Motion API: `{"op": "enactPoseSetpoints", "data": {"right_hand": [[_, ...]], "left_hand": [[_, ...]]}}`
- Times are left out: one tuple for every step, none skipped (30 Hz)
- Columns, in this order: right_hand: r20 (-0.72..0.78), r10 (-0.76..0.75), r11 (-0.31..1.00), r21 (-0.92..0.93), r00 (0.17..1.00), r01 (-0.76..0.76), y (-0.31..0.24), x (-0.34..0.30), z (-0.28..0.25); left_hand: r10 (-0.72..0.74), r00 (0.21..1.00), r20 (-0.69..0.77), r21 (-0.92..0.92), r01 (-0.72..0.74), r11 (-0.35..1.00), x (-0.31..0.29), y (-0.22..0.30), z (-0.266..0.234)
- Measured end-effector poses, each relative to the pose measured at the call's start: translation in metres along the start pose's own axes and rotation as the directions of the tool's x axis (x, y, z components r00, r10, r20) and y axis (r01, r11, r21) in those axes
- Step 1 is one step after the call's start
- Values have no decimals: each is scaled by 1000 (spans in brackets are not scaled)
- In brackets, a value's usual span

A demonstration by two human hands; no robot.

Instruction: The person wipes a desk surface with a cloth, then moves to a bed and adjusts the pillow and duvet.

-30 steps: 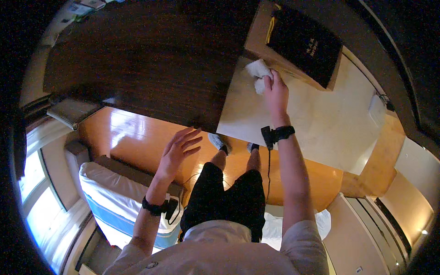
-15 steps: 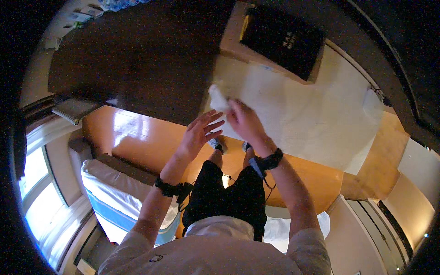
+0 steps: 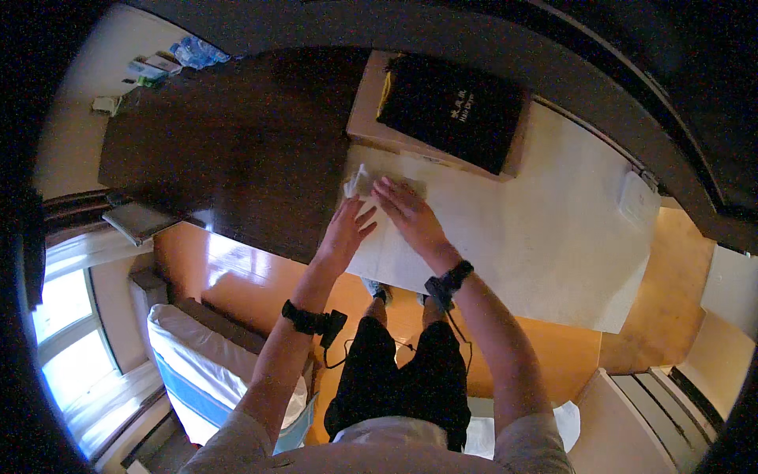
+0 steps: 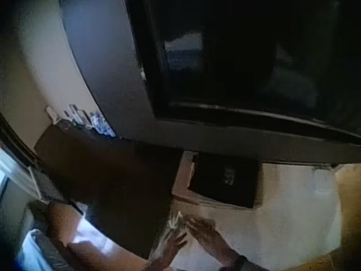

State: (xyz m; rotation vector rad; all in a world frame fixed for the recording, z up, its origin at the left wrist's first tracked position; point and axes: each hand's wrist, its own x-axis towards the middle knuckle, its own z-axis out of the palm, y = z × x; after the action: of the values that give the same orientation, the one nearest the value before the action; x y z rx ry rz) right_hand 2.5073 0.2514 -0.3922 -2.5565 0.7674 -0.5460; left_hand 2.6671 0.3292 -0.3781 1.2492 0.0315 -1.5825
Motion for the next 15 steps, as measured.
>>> {"op": "enactPoseSetpoints", "data": {"right_hand": [[18,-3,1000,-17,1000,3,12,1,10],[24,1,1000,-27,1000,0,27,-2,23],[74,13,999,-43,997,-9,40,-5,35],[125,26,998,-61,992,-18,50,-10,45],[132,22,999,-37,991,-17,43,-8,53],[97,36,998,-54,995,-31,36,-5,54],[62,51,996,-71,997,-47,28,0,56],[63,54,996,-79,997,-49,28,4,58],[45,78,993,-88,996,-74,27,8,63],[25,102,990,-98,994,-99,28,11,68],[27,104,990,-101,994,-101,31,14,68],[30,100,983,-159,995,-94,38,17,67],[32,97,973,-216,995,-88,43,21,69],[35,101,971,-220,994,-91,47,29,70],[-14,120,967,-226,993,-120,51,38,71]], "left_hand": [[-13,1000,-20,86,14,996,0,-3,-3],[-26,999,-33,169,32,985,1,-7,-4],[-32,999,-27,164,36,986,-2,-11,-10],[-22,997,80,177,7,984,-8,-15,-17],[-13,988,157,194,-18,981,-22,-17,-34],[-17,990,138,192,-9,981,-35,-21,-52],[-47,974,223,151,13,989,-49,-23,-70],[-67,942,330,110,32,993,-56,-22,-81],[-69,940,333,107,35,994,-66,-18,-89],[-131,945,301,133,94,987,-75,-13,-98],[-191,944,267,156,154,976,-84,-8,-106],[-195,943,270,154,157,975,-90,-7,-115],[-185,941,282,171,141,975,-96,-5,-125],[-177,939,295,187,125,974,-98,-3,-133],[-182,937,297,186,130,974,-100,3,-137]]}}
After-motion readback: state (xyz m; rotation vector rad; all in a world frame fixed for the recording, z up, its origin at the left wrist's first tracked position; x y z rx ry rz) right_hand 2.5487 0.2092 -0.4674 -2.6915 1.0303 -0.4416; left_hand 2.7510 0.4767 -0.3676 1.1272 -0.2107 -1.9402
